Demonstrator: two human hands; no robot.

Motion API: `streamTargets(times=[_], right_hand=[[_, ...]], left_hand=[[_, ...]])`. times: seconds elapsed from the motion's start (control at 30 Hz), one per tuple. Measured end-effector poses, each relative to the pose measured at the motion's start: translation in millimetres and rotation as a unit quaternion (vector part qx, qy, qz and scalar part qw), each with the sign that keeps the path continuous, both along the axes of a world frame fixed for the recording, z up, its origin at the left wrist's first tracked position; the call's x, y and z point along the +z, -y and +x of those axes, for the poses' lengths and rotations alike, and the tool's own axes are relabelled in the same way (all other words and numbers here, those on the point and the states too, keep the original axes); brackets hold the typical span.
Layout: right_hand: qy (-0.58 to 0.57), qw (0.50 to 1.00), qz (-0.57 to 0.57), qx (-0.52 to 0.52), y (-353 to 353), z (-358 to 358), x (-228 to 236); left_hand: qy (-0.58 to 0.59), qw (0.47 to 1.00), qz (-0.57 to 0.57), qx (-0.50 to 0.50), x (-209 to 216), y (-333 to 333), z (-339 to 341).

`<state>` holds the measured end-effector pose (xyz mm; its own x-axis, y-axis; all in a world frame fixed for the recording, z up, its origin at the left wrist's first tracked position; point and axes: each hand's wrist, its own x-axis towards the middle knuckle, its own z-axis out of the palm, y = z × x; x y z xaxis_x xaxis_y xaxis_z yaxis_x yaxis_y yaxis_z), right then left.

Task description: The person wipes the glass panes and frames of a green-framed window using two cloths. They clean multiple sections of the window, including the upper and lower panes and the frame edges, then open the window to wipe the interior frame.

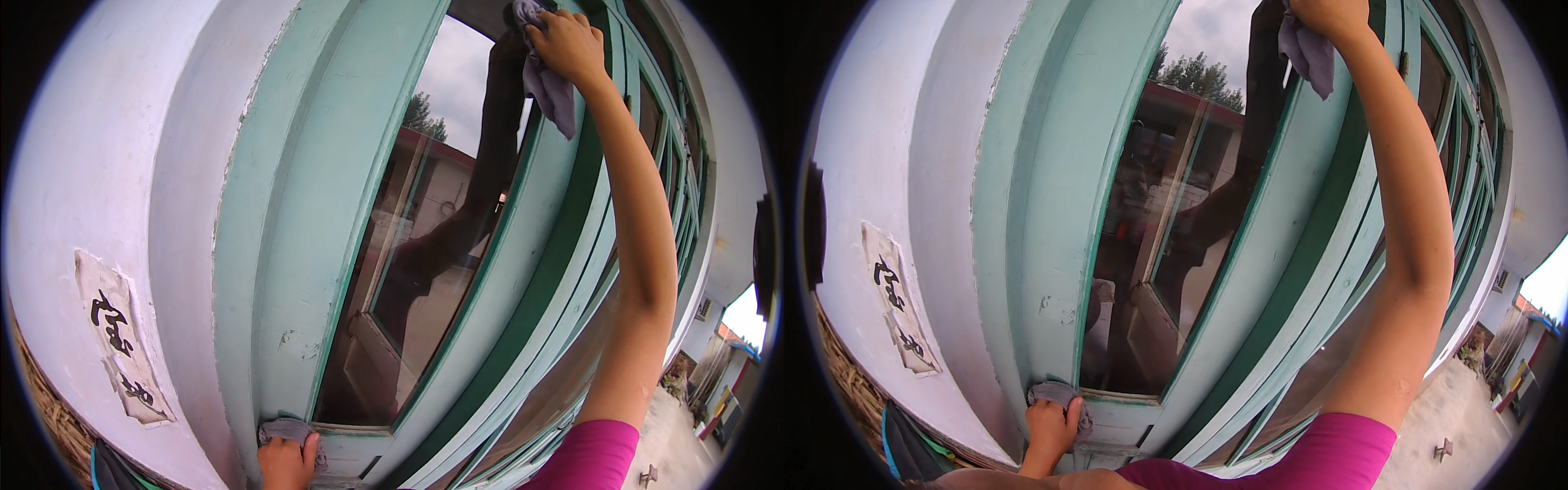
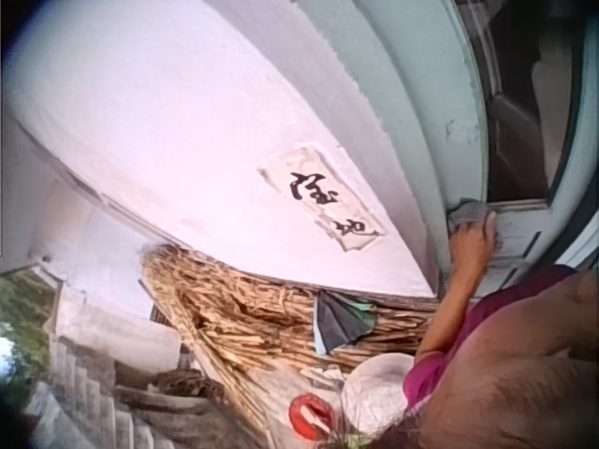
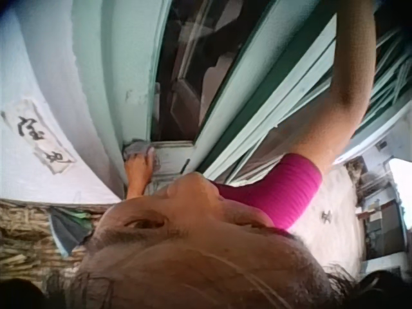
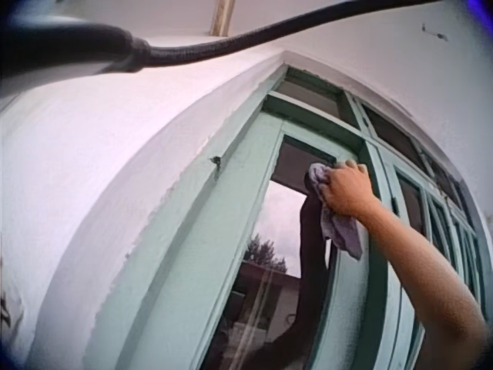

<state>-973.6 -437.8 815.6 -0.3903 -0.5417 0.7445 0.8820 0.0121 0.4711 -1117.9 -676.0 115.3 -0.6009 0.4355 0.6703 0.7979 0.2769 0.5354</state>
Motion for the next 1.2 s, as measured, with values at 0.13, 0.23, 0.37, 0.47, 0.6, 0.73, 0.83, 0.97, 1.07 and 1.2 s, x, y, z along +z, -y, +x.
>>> streamTargets(times=[0.13, 0.23, 0.37, 0.47, 0.6, 0.73, 0.83, 0.97, 1.07, 1.2], right_hand=[[0.233, 0.96, -0.093, 0.122, 57.7, -0.5, -183.7], [0.37, 0.887, -0.219, 0.168, 79.9, 7.1, -306.8], [0.354, 0.892, -0.232, 0.162, 78.0, 13.6, -319.1], [0.231, 0.949, -0.135, 0.169, 68.2, -0.4, -241.5], [0.066, 0.986, -0.087, 0.129, 30.5, -12.9, -112.2], [-0.142, 0.982, -0.097, 0.075, -16.2, -13.8, 23.6], [-0.157, 0.966, -0.139, 0.15, -25.3, -26.1, 73.7], [0.082, 0.955, -0.07, 0.275, 36.1, -86.4, -36.3], [0.183, 0.95, 0.013, 0.254, 54.2, -76.0, -147.9], [0.326, 0.903, -0.119, 0.253, 73.1, -46.0, -279.3]], left_hand=[[-0.021, 1.0, -0.012, 0.017, 4.2, 2.8, -4.6], [-0.019, 1.0, 0.008, -0.005, 8.0, 1.9, -6.4], [-0.02, 1.0, 0.012, -0.012, 8.5, -2.3, -5.8], [-0.022, 1.0, 0.021, -0.003, 9.2, 0.0, -6.5], [-0.011, 1.0, 0.007, 0.011, 11.2, 1.9, -5.4], [-0.006, 1.0, -0.015, 0.021, 11.1, 1.4, -5.6], [-0.001, 1.0, -0.027, -0.001, 6.2, -10.6, -5.6], [-0.003, 1.0, -0.015, 0.022, 3.1, -11.0, -10.6], [-0.013, 1.0, -0.001, 0.021, -2.7, -7.9, -9.8], [0.004, 1.0, 0.013, 0.021, 6.0, -2.2, -10.8]])
